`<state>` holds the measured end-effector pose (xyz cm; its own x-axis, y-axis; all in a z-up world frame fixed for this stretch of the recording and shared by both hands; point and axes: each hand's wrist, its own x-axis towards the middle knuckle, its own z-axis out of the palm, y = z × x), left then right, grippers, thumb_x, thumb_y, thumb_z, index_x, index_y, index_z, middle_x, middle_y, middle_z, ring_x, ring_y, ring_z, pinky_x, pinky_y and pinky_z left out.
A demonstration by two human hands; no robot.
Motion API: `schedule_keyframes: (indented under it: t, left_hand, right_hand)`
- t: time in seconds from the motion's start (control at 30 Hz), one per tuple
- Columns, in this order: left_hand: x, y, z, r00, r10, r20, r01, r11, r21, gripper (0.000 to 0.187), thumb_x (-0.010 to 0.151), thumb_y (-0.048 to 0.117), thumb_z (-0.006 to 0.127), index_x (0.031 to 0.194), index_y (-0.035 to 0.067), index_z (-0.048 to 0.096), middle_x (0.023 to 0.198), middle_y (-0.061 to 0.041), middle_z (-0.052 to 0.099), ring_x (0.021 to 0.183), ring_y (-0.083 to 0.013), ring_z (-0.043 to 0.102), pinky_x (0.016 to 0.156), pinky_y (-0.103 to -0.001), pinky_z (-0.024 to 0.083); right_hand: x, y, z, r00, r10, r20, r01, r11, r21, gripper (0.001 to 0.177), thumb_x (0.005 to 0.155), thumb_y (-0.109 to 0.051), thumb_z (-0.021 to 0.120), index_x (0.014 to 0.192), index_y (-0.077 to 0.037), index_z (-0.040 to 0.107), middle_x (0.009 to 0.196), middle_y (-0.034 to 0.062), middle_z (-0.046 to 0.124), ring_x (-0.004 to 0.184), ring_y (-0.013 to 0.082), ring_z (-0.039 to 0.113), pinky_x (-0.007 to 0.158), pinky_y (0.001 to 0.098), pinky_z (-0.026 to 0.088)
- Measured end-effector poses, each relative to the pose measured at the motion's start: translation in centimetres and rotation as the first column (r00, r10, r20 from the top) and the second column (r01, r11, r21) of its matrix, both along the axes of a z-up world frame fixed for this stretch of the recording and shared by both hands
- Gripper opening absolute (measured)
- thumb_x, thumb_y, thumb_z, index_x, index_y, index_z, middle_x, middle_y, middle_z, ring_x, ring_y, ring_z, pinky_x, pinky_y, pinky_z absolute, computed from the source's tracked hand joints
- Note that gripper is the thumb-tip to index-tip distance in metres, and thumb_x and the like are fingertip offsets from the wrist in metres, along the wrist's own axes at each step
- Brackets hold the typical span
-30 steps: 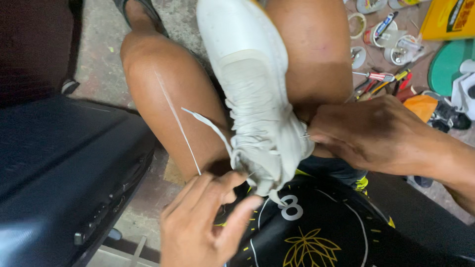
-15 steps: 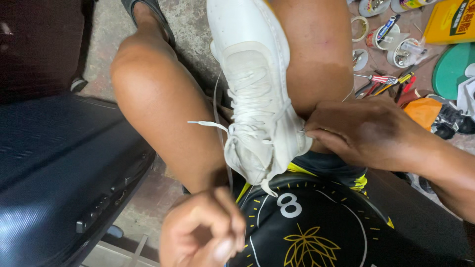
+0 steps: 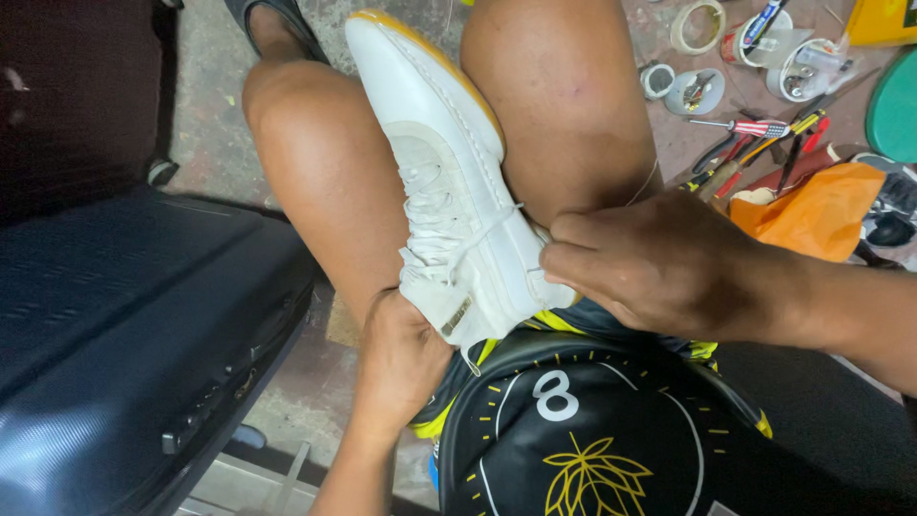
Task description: The person sews a white sneaker using a needle and thread. They repeatedly insert the needle through the shoe's upper and pull the thread to secure the stitching. The shoe is held between the legs while the person works.
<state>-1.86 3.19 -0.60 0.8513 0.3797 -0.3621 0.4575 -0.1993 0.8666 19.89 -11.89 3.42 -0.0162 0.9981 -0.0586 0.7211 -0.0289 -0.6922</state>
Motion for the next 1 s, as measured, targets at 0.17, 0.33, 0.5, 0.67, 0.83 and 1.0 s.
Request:
schedule_keyframes:
  t: [0.17, 0.33, 0.5, 0.67, 0.83, 1.0]
  left_hand:
    - [0.6, 0.1, -0.1, 0.999, 0.014, -0.044, -0.024, 0.971, -0.236, 0.02, 0.084, 0.001, 0.067, 0.101, 0.003, 0.076, 0.098, -0.011, 0.081, 0.092, -0.0197, 0.08, 0.083, -0.031, 0.058]
    - [1.2, 0.6, 0.1, 0.999, -0.03, -0.039, 0.015, 0.94, -0.342, 0.021, 0.084, -0.001, 0.067, 0.101, 0.002, 0.077, 0.098, -0.009, 0.082, 0.09, -0.016, 0.076, 0.083, -0.03, 0.058]
    - [1.7, 0.9, 0.6, 0.982, -0.065, -0.175, -0.002, 0.935, -0.355, 0.021, 0.082, -0.001, 0.067, 0.099, 0.004, 0.078, 0.089, -0.008, 0.083, 0.081, -0.0154, 0.075, 0.077, -0.031, 0.058]
    - [2.3, 0.6, 0.8, 0.989, -0.108, -0.098, 0.091, 0.982, -0.165, 0.017, 0.081, 0.002, 0.068, 0.096, 0.004, 0.076, 0.091, -0.016, 0.078, 0.086, -0.0294, 0.076, 0.075, -0.036, 0.058]
    - [2.5, -0.4, 1.8, 0.974, -0.171, -0.151, 0.189, 0.975, 0.115, 0.016, 0.076, -0.001, 0.061, 0.085, 0.003, 0.073, 0.084, -0.022, 0.071, 0.083, -0.0442, 0.066, 0.074, -0.049, 0.052]
    - [2.3, -0.6, 2.1, 0.986, -0.143, -0.091, 0.151, 0.985, 0.083, 0.012, 0.076, 0.002, 0.063, 0.084, 0.003, 0.072, 0.081, -0.023, 0.069, 0.08, -0.0446, 0.066, 0.069, -0.049, 0.053]
  right_hand:
    - [0.0, -0.3, -0.1, 0.999, 0.034, 0.002, -0.034, 0.999, 0.001, 0.018, 0.075, -0.006, 0.068, 0.093, -0.005, 0.063, 0.081, 0.0072, 0.052, 0.072, 0.0224, 0.063, 0.056, 0.0389, 0.049]
    - [-0.3, -0.7, -0.7, 0.998, 0.029, 0.053, -0.032, 0.997, 0.071, 0.02, 0.074, -0.006, 0.067, 0.094, -0.006, 0.063, 0.085, 0.0064, 0.055, 0.078, 0.0233, 0.063, 0.062, 0.0377, 0.049]
    - [-0.5, -1.0, -1.0, 0.999, 0.016, 0.029, -0.018, 0.997, 0.08, 0.021, 0.075, -0.01, 0.067, 0.095, -0.005, 0.062, 0.087, 0.0069, 0.056, 0.081, 0.0237, 0.064, 0.064, 0.0388, 0.049]
    - [-1.0, -0.6, -0.4, 0.997, 0.029, 0.077, -0.031, 0.999, 0.023, 0.019, 0.078, -0.015, 0.063, 0.095, -0.006, 0.062, 0.088, 0.0072, 0.057, 0.08, 0.025, 0.064, 0.065, 0.0382, 0.049]
    - [-2.0, -1.0, 1.3, 0.931, 0.029, 0.363, -0.019, 0.999, -0.031, 0.021, 0.08, -0.019, 0.06, 0.096, -0.005, 0.061, 0.087, 0.0077, 0.056, 0.079, 0.0233, 0.059, 0.07, 0.0343, 0.048]
    - [-2.5, 0.0, 1.5, 0.906, -0.028, 0.422, 0.035, 0.999, -0.008, 0.016, 0.078, -0.02, 0.064, 0.088, -0.009, 0.06, 0.08, 0.0069, 0.053, 0.075, 0.0237, 0.054, 0.068, 0.0363, 0.044]
